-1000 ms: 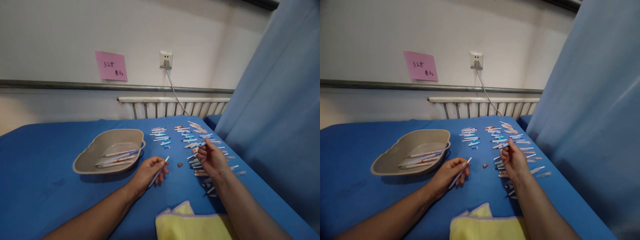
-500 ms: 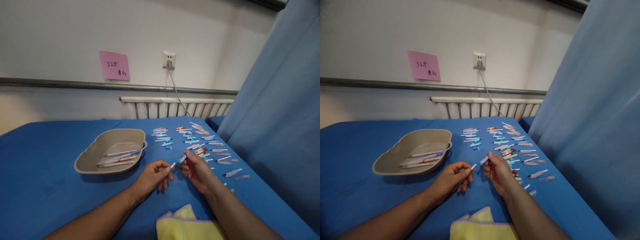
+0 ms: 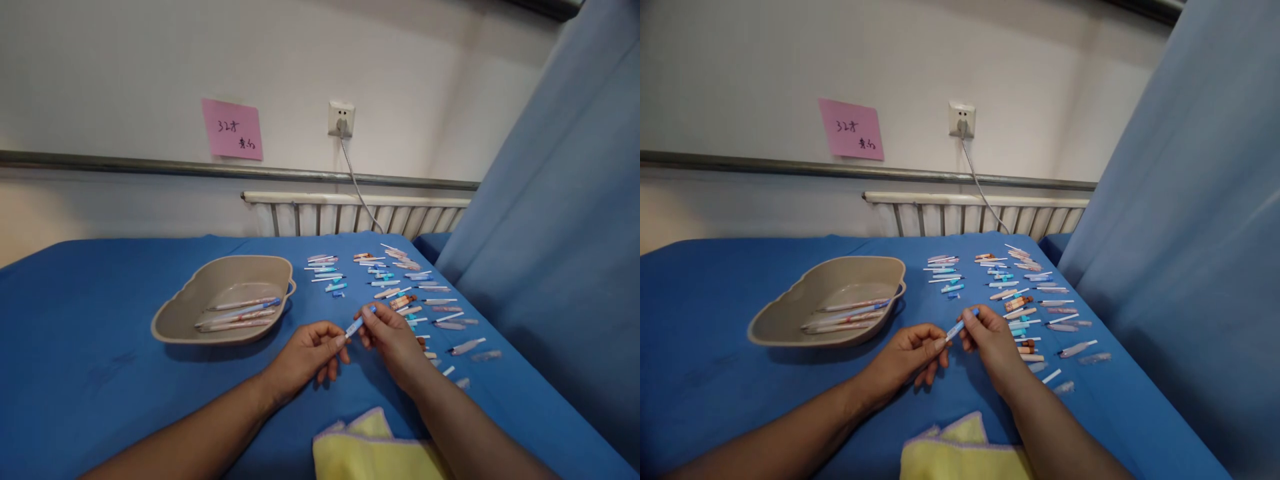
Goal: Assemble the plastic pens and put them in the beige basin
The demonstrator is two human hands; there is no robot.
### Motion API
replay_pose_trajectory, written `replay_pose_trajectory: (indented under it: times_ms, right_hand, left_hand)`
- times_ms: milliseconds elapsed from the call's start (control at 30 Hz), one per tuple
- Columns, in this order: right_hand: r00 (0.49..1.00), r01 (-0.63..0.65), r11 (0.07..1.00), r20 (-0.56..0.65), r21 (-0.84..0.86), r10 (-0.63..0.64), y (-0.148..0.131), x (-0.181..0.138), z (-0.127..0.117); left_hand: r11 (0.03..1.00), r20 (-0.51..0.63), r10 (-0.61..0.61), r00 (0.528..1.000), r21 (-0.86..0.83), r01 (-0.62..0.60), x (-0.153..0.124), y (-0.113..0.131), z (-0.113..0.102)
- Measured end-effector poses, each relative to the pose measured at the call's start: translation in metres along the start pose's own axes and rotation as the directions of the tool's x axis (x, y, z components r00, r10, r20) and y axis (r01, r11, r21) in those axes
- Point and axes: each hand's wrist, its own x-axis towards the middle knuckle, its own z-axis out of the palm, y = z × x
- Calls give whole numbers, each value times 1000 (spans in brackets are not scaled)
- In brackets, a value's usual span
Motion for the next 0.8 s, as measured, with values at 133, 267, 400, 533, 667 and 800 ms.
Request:
replay_pose_trajectory:
  times_ms: [133, 267, 400, 533, 667, 800]
  right_hand:
    - [998, 49, 991, 33, -121, -46, 0, -1, 1]
    - [997, 68, 984, 38, -168, -62, 2, 0, 2]
    - [995, 91, 975, 53, -204, -82, 2, 1, -1]
    - [997, 81, 966, 36, -247, -74, -3, 0, -2]
    - [998, 57, 967, 49, -248, -46, -7, -2, -1]
    - [994, 27, 971, 106, -238, -2, -7, -2, 0]
  left_hand:
    - [1000, 49, 6, 999, -2, -6, 0, 1, -2]
    - [996, 113, 53, 992, -71, -45, -1, 3, -4]
    - [995, 169, 44, 985, -94, -29, -4, 4, -5]
    - [993, 188, 33, 982, -113, -12, -6, 3, -4]
    - [992, 169, 31, 985, -127, -9, -5, 0, -3]
    - [994, 119, 18, 993, -113, -5, -5, 0, -2]
